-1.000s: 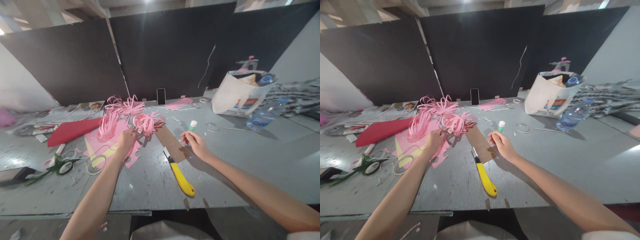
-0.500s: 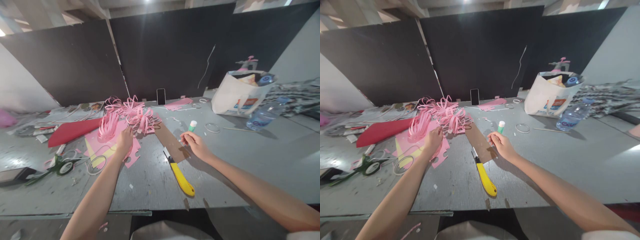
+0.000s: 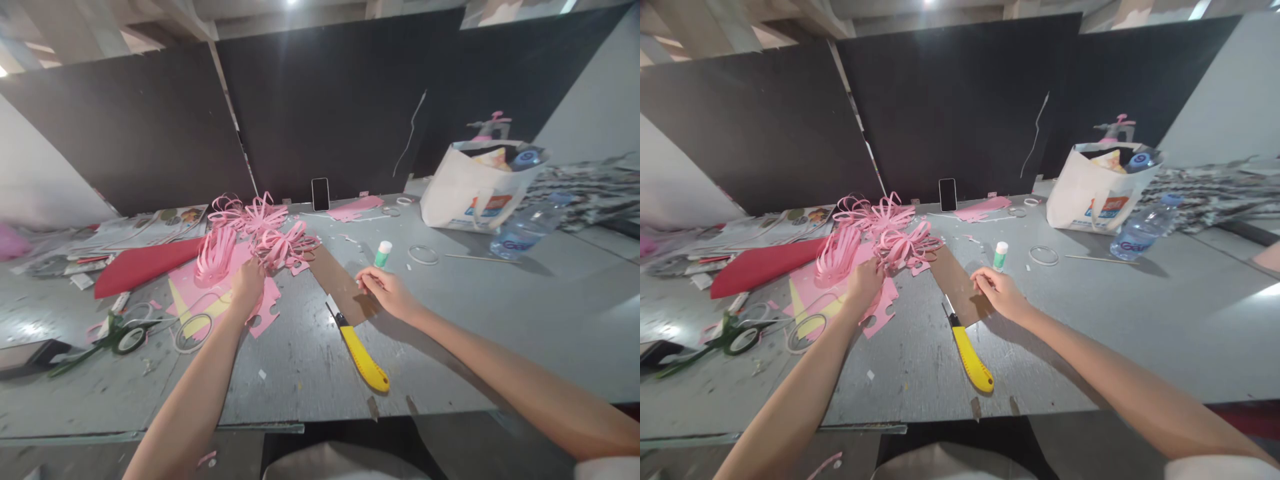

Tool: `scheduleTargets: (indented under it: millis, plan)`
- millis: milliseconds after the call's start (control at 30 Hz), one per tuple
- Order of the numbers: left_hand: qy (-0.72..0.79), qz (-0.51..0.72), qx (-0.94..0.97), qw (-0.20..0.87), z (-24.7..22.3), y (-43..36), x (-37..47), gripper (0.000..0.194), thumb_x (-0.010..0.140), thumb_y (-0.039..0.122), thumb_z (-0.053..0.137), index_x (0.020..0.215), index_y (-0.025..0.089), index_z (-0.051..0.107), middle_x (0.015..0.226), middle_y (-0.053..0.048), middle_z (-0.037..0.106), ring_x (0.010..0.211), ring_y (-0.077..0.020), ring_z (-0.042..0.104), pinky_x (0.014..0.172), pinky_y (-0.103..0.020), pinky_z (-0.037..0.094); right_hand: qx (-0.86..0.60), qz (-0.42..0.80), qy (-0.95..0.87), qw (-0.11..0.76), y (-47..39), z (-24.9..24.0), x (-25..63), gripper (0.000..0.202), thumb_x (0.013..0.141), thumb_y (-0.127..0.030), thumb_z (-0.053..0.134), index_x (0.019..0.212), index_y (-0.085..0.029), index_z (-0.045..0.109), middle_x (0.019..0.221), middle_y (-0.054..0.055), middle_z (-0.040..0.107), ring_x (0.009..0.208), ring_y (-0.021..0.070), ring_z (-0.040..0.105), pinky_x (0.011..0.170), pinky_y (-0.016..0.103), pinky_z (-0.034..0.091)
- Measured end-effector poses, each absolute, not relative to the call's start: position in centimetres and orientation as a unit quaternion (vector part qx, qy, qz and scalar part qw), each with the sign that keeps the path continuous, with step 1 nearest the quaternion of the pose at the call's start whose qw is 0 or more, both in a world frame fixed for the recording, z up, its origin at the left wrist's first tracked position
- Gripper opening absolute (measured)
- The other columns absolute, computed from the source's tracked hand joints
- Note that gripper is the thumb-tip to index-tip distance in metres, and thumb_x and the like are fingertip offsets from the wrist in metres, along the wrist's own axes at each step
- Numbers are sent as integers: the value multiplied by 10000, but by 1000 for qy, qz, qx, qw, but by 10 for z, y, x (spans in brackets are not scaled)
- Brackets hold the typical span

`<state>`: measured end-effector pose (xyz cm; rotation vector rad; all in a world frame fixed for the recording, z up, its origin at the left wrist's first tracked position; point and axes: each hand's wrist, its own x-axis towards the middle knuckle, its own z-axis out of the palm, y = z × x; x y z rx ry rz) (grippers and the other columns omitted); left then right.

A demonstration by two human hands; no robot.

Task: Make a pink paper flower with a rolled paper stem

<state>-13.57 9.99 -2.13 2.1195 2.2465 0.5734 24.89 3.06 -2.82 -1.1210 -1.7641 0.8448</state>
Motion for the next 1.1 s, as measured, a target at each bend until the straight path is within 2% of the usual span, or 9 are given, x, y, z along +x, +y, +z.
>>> scheduleTargets:
  millis: [200,333,467,633,733,800,967,1100]
  plan:
    - [717,208,666,-1,-14,96,-131,352,1073,244,435,1263,150,715,1132,-192,793,1021,-312,754,815,-339,508,-463,289,-724,422,27,-23,252,345,1096,-530,525,1032,-254,722,843,45,725,778,218,685,677,333,514]
    - [704,264,659,-21,-9,91,-125,365,1100,292,421,1267,159,717,1184,-181,795,1056,-307,752,856,-340,514,-489,230,-683,492,33,-26,265,314,1091,-512,542,1065,-250,712,738,16,657,675,203,620,637,333,461]
    - [697,304,649,-21,-6,88,-120,402,1118,343,413,1302,150,715,1183,-180,803,1077,-321,757,876,-353,527,-494,197,-632,563,40,-23,275,291,1068,-504,569,1008,-247,691,672,-4,585,614,199,561,612,338,415]
    - [682,325,655,-23,-8,87,-119,412,1115,347,413,1319,148,711,1252,-171,793,1129,-320,751,925,-362,537,-524,152,-544,637,52,-20,276,208,981,-453,645,1047,-256,635,740,-11,528,666,202,496,631,342,392]
    - [679,328,656,-20,-9,88,-120,394,1114,343,414,1291,164,717,1224,-155,800,1121,-306,753,920,-346,534,-522,157,-499,674,57,-23,276,311,909,-439,713,1102,-276,532,782,-30,471,698,204,478,657,343,407]
    - [680,327,656,-18,-10,87,-120,382,1113,339,419,1279,167,718,1186,-149,805,1092,-297,755,902,-334,528,-509,144,-507,681,55,-24,275,347,909,-435,722,1126,-280,500,814,-27,457,724,204,478,680,346,418]
    - [680,334,653,-10,-9,87,-119,361,1115,333,437,1262,165,721,1120,-138,807,1046,-281,750,865,-315,509,-463,133,-603,636,31,-20,254,243,1013,-439,637,1164,-281,532,867,8,517,794,220,533,741,361,466]
    - [684,345,642,-16,-6,88,-121,389,1137,348,412,1257,153,727,1098,-141,805,1031,-271,744,856,-312,501,-420,196,-736,494,24,-7,228,125,1050,-376,581,1125,-280,607,912,43,631,858,236,609,809,378,493]
